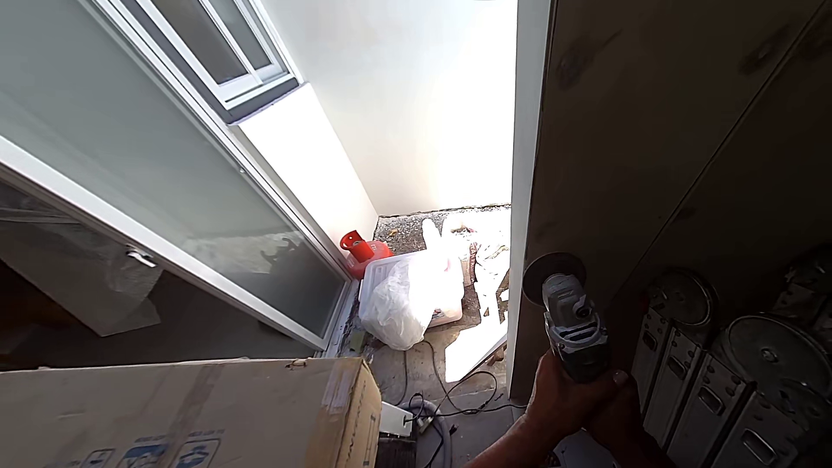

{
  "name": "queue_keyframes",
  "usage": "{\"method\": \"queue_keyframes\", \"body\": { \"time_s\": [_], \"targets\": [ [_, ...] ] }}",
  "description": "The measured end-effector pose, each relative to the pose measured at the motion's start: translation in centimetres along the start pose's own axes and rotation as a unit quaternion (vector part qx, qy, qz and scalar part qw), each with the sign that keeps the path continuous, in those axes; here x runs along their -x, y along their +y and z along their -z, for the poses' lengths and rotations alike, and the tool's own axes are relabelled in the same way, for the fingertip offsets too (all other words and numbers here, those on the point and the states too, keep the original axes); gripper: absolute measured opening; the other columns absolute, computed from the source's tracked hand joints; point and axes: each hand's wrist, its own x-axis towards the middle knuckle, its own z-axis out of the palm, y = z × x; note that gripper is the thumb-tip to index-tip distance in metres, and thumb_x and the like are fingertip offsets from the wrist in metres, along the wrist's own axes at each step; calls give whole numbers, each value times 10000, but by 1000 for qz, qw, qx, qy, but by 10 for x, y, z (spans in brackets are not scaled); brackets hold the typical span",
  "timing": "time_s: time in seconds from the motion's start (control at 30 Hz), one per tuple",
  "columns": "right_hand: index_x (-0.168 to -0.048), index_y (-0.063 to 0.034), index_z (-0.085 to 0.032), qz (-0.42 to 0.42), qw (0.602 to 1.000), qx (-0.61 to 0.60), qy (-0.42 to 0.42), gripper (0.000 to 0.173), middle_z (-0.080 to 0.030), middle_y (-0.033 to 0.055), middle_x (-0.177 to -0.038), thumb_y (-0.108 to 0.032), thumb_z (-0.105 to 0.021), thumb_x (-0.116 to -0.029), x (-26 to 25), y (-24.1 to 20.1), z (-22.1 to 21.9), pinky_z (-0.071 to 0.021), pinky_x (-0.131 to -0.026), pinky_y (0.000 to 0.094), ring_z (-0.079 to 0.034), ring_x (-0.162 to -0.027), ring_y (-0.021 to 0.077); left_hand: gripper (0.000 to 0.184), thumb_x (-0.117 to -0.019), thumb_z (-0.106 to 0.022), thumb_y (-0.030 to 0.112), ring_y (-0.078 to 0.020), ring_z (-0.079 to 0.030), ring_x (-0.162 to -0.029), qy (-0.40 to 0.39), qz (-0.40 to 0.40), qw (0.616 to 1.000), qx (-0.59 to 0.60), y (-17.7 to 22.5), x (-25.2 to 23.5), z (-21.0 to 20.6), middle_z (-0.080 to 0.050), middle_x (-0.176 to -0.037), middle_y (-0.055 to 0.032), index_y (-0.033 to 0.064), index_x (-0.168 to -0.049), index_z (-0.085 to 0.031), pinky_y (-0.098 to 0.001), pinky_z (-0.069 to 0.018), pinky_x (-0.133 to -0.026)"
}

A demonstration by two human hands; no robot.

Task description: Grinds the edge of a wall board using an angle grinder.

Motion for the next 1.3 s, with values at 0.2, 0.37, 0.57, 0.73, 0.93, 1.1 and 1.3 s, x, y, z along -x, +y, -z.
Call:
{"method": "queue_keyframes", "body": {
  "time_s": [0.2,0.37,0.57,0.73,0.93,1.1,1.3],
  "targets": [
    [-1266,90,-565,-78,995,-57,30,804,-710,78,-1073,-477,-794,-744,8,18,12,-530,-928,158,-657,-1005,-33,639,-779,-883,416,-92,-706,-1005,-41,27,998,-49,-4,-9,-24,-736,-1061,-20,44,-1230,-626,-327,-587,-950],
    [-1281,86,-562,-114,989,-61,75,841,-715,66,-1065,-477,-810,-708,-15,25,35,-553,-892,177,-666,-968,-28,737,-780,-848,518,-75,-699,-1003,-105,60,985,-121,19,-32,-47,-725,-1068,-4,65,-1294,-574,-321,-587,-935],
    [-1298,77,-565,-132,987,-59,74,795,-724,62,-1073,-419,-799,-723,-28,39,48,-563,-892,200,-679,-968,-6,708,-805,-829,512,-84,-701,-988,-118,75,981,-138,23,-48,-67,-723,-1057,-15,59,-1288,-579,-325,-585,-926],
    [-1294,71,-565,-140,984,-96,61,785,-725,44,-1052,-391,-814,-711,-36,45,49,-564,-881,187,-677,-952,-24,710,-807,-831,496,-89,-703,-989,-97,73,982,-148,26,-53,-73,-724,-1063,-31,47,-1295,-576,-321,-584,-928],
    [-1268,89,-567,-117,979,-159,60,717,-722,39,-1069,-339,-813,-748,-40,44,46,-548,-907,147,-667,-978,-49,722,-800,-840,483,-97,-707,-985,-67,68,984,-151,26,-51,-73,-723,-1058,-32,46,-1300,-558,-326,-596,-920],
    [-1269,90,-559,-109,975,-184,58,723,-721,38,-1068,-344,-820,-753,-46,43,46,-549,-915,145,-669,-985,-47,737,-795,-836,504,-107,-706,-984,-51,71,983,-162,30,-54,-73,-718,-1063,-42,49,-1303,-555,-335,-597,-911],
    [-1272,62,-564,-109,969,-214,53,716,-727,8,-1053,-336,-828,-739,-49,45,39,-570,-892,158,-679,-963,-42,707,-801,-853,465,-101,-715,-958,-43,59,984,-162,34,-56,-71,-727,-1033,-26,44,-1285,-557,-314,-608,-897]
  ]
}}
